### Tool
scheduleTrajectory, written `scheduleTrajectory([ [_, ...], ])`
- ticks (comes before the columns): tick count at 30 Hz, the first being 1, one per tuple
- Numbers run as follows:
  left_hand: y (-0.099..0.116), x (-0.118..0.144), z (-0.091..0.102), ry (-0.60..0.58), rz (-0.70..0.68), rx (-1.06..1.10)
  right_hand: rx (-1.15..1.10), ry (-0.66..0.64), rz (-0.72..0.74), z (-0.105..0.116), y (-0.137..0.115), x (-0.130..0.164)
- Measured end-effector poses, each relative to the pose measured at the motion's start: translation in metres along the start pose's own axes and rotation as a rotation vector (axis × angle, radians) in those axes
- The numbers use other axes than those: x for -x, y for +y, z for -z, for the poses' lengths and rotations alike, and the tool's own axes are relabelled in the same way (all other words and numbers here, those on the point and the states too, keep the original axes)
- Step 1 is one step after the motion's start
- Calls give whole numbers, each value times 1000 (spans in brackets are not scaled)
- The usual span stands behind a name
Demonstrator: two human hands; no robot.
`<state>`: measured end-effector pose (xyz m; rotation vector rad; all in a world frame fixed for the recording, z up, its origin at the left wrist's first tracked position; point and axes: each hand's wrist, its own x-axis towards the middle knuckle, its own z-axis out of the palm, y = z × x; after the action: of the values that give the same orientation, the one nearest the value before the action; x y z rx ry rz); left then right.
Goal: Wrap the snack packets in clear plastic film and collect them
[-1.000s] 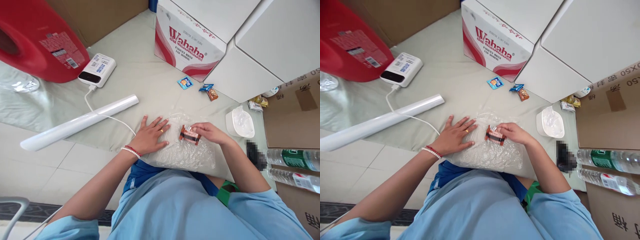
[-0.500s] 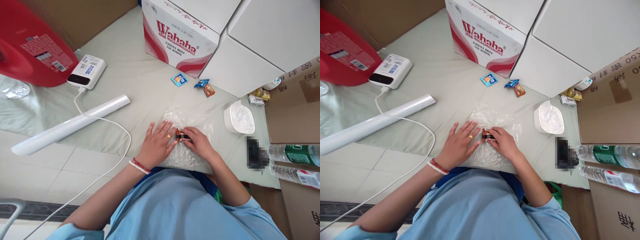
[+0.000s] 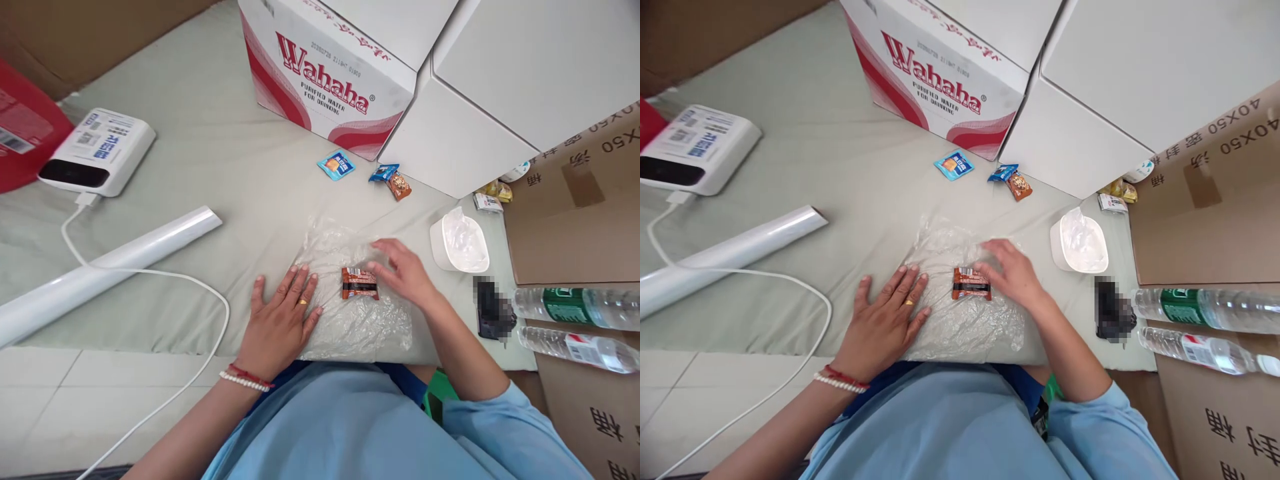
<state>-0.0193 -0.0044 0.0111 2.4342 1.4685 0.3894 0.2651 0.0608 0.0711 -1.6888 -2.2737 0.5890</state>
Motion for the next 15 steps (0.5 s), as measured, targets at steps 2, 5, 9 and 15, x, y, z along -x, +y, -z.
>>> scheduleTrajectory([
  [2,-1,0,0,3,1,6,163,87,-36,18,17,-39],
  [5,-2,-2,0,5,3,13,350,227,-130,34,50,-111],
  [9,-2,-2,1,5,1,13,377,218,-179,38,86,-186],
  [15,-2,-1,2,-1,16,33,141,269,-142,38,70,-160],
])
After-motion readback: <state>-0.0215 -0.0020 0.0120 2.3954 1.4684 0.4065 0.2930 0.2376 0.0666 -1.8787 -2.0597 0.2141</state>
